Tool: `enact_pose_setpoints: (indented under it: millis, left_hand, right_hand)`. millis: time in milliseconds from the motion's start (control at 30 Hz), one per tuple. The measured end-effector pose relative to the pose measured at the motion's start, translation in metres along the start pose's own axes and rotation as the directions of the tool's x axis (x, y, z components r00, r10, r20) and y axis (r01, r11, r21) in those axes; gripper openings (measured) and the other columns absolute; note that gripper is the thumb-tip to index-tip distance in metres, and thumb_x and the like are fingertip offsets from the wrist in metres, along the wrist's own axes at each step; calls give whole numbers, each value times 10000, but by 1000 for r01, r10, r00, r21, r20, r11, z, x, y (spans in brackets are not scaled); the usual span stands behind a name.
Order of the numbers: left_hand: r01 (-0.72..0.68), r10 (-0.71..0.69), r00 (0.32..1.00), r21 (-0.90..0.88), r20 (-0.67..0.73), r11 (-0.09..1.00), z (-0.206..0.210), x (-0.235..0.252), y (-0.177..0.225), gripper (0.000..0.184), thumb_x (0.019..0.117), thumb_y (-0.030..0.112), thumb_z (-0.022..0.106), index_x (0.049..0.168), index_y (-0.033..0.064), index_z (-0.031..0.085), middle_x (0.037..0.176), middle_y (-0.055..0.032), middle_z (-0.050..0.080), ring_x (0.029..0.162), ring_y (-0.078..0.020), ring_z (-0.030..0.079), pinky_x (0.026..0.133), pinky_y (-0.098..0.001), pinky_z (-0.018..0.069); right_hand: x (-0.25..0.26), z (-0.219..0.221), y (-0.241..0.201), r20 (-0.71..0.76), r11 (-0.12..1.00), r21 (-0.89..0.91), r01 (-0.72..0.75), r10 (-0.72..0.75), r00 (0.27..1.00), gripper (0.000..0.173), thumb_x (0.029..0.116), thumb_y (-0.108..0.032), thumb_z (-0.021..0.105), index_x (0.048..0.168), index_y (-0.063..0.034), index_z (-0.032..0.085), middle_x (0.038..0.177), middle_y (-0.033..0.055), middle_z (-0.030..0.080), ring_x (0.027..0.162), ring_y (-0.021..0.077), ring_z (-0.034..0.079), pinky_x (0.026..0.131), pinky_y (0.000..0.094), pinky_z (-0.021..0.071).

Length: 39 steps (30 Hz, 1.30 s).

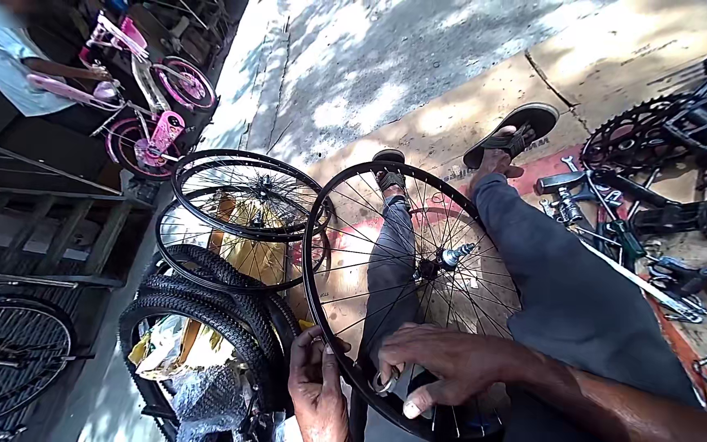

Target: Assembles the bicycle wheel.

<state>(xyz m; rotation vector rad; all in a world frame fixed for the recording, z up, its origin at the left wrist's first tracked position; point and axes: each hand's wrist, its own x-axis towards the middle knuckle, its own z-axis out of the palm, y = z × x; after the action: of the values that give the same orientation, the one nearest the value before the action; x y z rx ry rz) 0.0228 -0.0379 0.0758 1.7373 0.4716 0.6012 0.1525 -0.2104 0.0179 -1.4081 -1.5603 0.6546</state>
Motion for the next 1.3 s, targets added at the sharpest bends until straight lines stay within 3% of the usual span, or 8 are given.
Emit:
enact_pose_setpoints:
  millis: [200, 400, 533, 667, 833, 933, 1067, 1300]
  left_hand:
    - [29, -25, 999, 78, -45, 997, 4, 31, 0, 394, 1090, 203, 345, 1428, 51, 477, 987, -123, 661, 699, -187, 660, 574, -286, 566]
    - [-133, 151, 989, 464, -1, 876, 16, 64, 1, 428, 1045, 330, 464, 1433, 170, 547, 869, -18, 627, 662, -128, 581, 609, -329, 520]
    - [-194, 258, 965, 553, -39, 810, 24, 33, 9, 471, 1055, 303, 424, 1453, 73, 525, 985, -68, 660, 726, -91, 604, 661, -280, 538]
    - [-202, 269, 962, 524, -54, 827, 22, -21, -2, 535, 1037, 215, 438, 1466, -105, 436, 1385, -242, 575, 1102, -72, 640, 952, -220, 519]
    - [-97, 121, 991, 310, -59, 946, 3, -34, -11, 413, 1073, 147, 352, 1382, -100, 472, 1098, -89, 641, 753, -43, 632, 648, -204, 559]
    - [-97, 113, 990, 175, -83, 980, 4, -17, -9, 231, 1019, 21, 443, 1208, -73, 537, 819, -68, 671, 658, -139, 677, 581, -272, 595]
    - [-81, 82, 995, 21, -48, 996, 0, -6, -11, 173, 994, -7, 442, 1139, -44, 528, 807, -109, 662, 686, -190, 687, 631, -307, 608]
    - [-24, 22, 994, -13, -107, 1000, 6, -11, -8, 277, 1018, 24, 411, 1288, -22, 456, 852, -109, 647, 700, -189, 680, 606, -315, 604]
  right_hand:
    - [7, 0, 2, -55, 997, -26, -79, 78, 995, 277, 1018, -375, 612, 1043, -105, 672, 962, 60, 649, 938, 207, 634, 864, 434, 501]
    - [-7, -20, 10, -569, 904, -238, -354, 166, 806, 271, 1020, -453, 576, 1029, -217, 707, 978, -77, 674, 974, 61, 642, 901, 297, 539]
    - [0, -6, 3, -436, 900, -298, -319, 169, 884, 373, 1097, -415, 409, 1133, -168, 686, 1066, 9, 697, 1070, 179, 650, 1015, 422, 484]
    - [8, 6, -8, -257, 992, 109, -67, 93, 962, 216, 983, -266, 684, 1101, -87, 709, 991, 70, 710, 906, 197, 678, 846, 408, 554]
    - [9, 48, 2, -344, 946, -223, -235, 149, 927, 146, 870, -143, 679, 1012, -115, 663, 746, 95, 656, 688, 295, 678, 612, 510, 540]
    - [8, 23, -4, -105, 965, -131, -226, 213, 971, 267, 908, -290, 742, 1082, -107, 655, 813, 88, 673, 770, 279, 671, 717, 515, 530]
    - [-8, 14, 5, -101, 973, 177, -148, 167, 981, 254, 916, -306, 759, 1044, -98, 692, 1055, 29, 688, 969, 147, 648, 868, 375, 531]
    - [11, 35, 1, -202, 971, -109, -215, 190, 961, 206, 1025, -296, 587, 1025, -124, 700, 853, 67, 690, 817, 234, 682, 741, 460, 543]
